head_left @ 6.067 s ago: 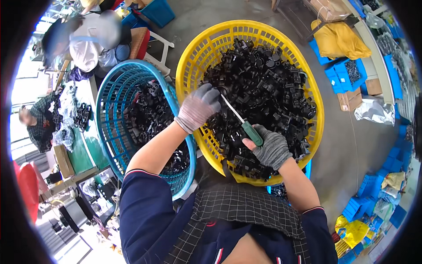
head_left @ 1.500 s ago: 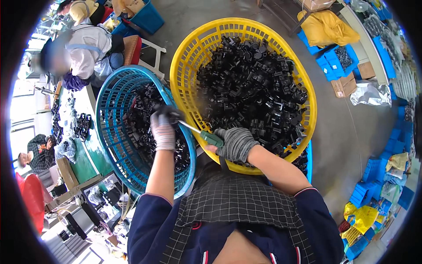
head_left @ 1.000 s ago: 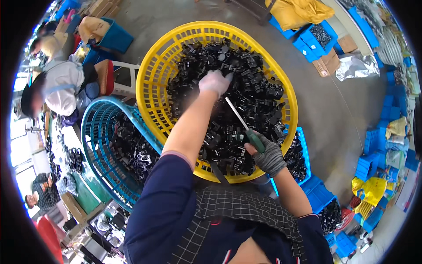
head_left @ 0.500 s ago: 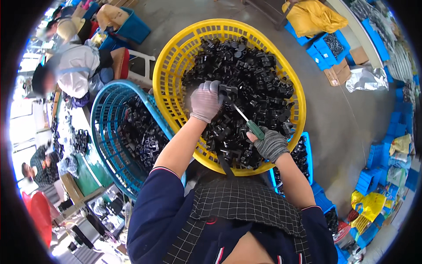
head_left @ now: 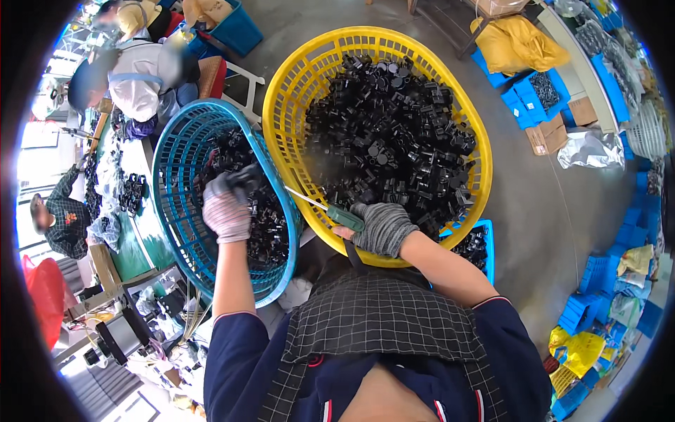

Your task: Manually trimming excess material from small black hardware components using a hand tool at a workstation.

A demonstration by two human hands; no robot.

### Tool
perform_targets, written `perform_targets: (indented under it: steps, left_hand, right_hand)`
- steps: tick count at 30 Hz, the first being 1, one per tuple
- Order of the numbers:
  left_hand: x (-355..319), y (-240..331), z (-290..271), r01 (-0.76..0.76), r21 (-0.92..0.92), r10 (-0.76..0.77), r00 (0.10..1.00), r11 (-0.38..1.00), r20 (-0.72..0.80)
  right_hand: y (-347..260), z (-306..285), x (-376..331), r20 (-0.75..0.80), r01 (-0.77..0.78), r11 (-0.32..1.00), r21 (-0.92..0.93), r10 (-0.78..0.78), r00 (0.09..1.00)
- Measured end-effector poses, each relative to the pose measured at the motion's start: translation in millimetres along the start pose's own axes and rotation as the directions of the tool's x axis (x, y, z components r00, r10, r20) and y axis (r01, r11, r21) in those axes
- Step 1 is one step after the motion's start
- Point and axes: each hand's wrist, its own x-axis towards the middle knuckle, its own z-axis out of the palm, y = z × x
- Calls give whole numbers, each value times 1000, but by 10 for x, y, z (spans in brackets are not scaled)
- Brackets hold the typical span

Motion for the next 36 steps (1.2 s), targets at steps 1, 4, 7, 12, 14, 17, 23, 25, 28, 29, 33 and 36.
perform_targets:
  steps: [1, 4, 7, 12, 14, 17, 23, 25, 28, 29, 33, 36]
  left_hand:
    - [-23, -142, -42, 31, 160, -30, 1000, 987, -6]
    - [219, 193, 23, -40, 167, 40, 999, 985, 3]
    - [460, 976, 674, 204, -366, -23, 896, 908, 443]
    - [778, 2094, 1921, -43, -439, 257, 861, 897, 439]
    - [978, 2291, 2097, 50, -387, 213, 767, 921, 605]
    - [990, 2250, 2009, 143, -451, 208, 740, 881, 640]
    - [851, 1705, 1058, 220, -684, 309, 768, 696, 562]
    - [668, 1467, 929, 213, -735, 294, 817, 644, 495]
    - [440, 1167, 611, 205, -789, 230, 887, 579, 399]
    - [359, 1061, 463, 195, -813, 165, 928, 549, 334]
    - [-2, 638, 88, 338, -645, -25, 896, 686, 443]
    - [-254, 181, 95, 398, -602, -251, 915, 692, 317]
  right_hand:
    - [35, 5, -13, -19, -17, 1000, 15, 17, 1000]
    - [206, 17, -51, -51, -60, 997, 45, 62, 997]
    - [375, -25, -151, -92, -194, 968, 158, 210, 973]
    - [681, 23, -283, -257, -276, 923, 267, 345, 903]
    - [765, 4, -318, -280, -340, 879, 336, 438, 854]
    - [806, -32, -317, -294, -381, 855, 351, 487, 822]
    - [651, -234, -67, -249, -378, 909, 175, 413, 876]
    - [468, -281, -97, -209, -328, 935, 135, 351, 913]
    - [233, -236, -123, -108, -260, 962, 80, 268, 957]
    - [170, -161, -85, -102, -194, 976, 95, 204, 974]
    - [-72, -57, -1, -52, -23, 997, 76, 27, 998]
    - [-246, 82, 134, 30, 80, 997, 13, -81, 996]
